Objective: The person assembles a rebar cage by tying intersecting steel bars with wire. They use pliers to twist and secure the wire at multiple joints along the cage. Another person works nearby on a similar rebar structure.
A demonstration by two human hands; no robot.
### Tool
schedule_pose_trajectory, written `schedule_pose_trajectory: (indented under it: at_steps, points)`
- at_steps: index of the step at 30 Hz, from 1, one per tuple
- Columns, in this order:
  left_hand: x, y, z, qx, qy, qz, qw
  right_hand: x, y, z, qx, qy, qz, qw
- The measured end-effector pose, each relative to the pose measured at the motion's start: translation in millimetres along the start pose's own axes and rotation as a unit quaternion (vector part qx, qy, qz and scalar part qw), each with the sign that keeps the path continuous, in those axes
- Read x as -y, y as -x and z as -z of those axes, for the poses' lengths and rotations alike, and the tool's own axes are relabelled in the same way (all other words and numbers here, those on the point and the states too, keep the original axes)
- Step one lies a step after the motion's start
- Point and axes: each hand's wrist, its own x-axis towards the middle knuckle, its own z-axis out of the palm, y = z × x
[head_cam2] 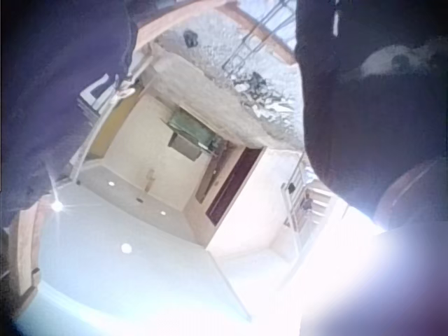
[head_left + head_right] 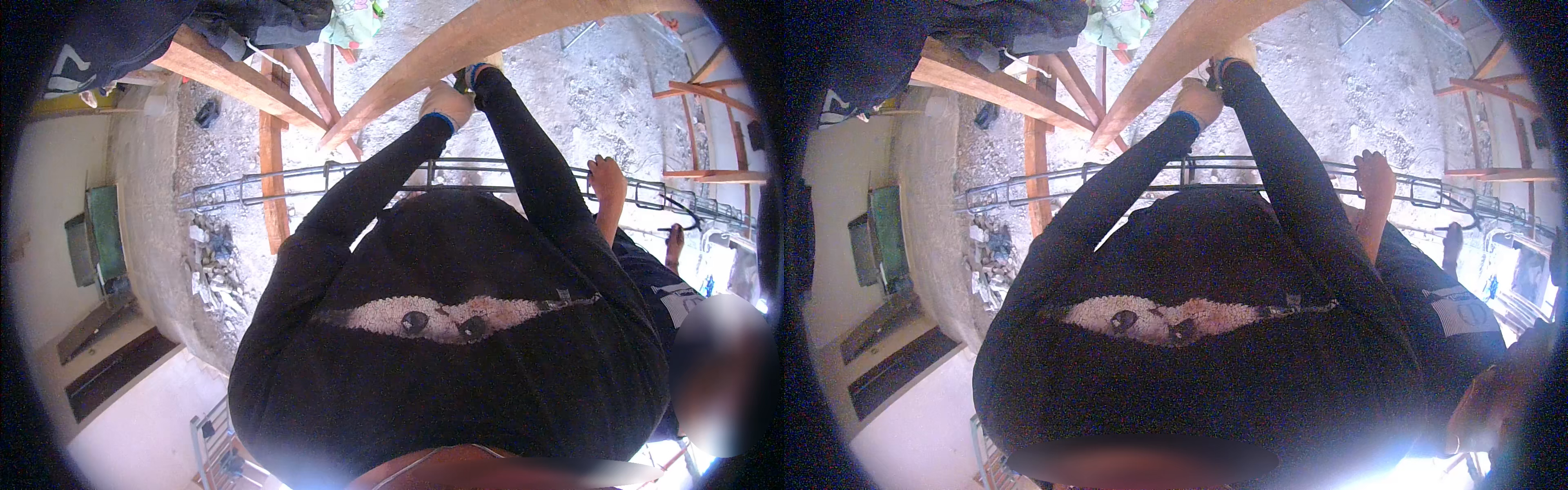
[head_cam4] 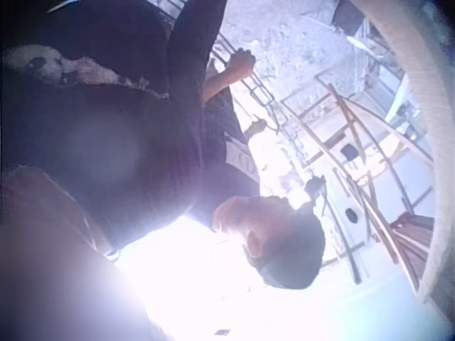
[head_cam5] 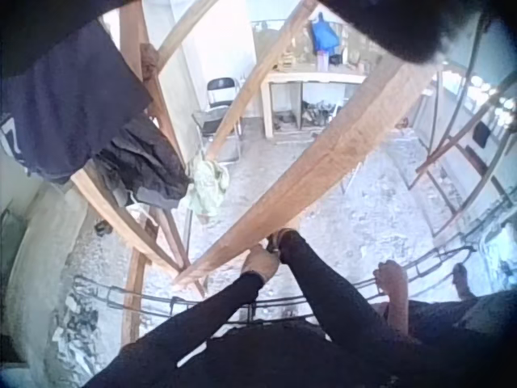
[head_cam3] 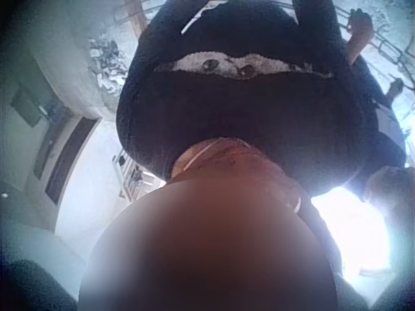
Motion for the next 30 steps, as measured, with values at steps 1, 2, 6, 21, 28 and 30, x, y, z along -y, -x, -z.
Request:
schedule_pose_trajectory:
  at_steps: [1, 2, 6, 21, 28, 30]
  points:
    - [2.2, -9.2, -6.8, -0.014, 0.015, 0.017, 1.0, -1.3, -1.5, -0.2, 0.006, 0.018, 0.012, 1.0]
    - [8.3, -15.1, -10.2, 0.002, -0.006, -0.029, 1.0, -2.5, -2.9, 0.5, 0.011, 0.036, 0.02, 0.999]
    - [28.7, -25.2, -5.5, 0.131, 0.119, -0.066, 0.982, -7.7, -3.2, 16.4, 0.085, 0.099, 0.065, 0.989]
    - [64.3, -44.8, 8.2, 0.539, 0.68, 0.098, 0.487, -74.5, -10.8, 7.8, 0.319, -0.17, 0.059, 0.931]
    - [53.6, -42.2, 18.1, 0.589, 0.601, -0.014, 0.541, -9.5, 14.5, 34.4, 0.289, 0.085, 0.071, 0.951]
    - [52.9, -30.3, 27.1, 0.48, 0.546, 0.024, 0.686, -3.3, 20.9, 31.5, 0.283, 0.093, 0.068, 0.952]
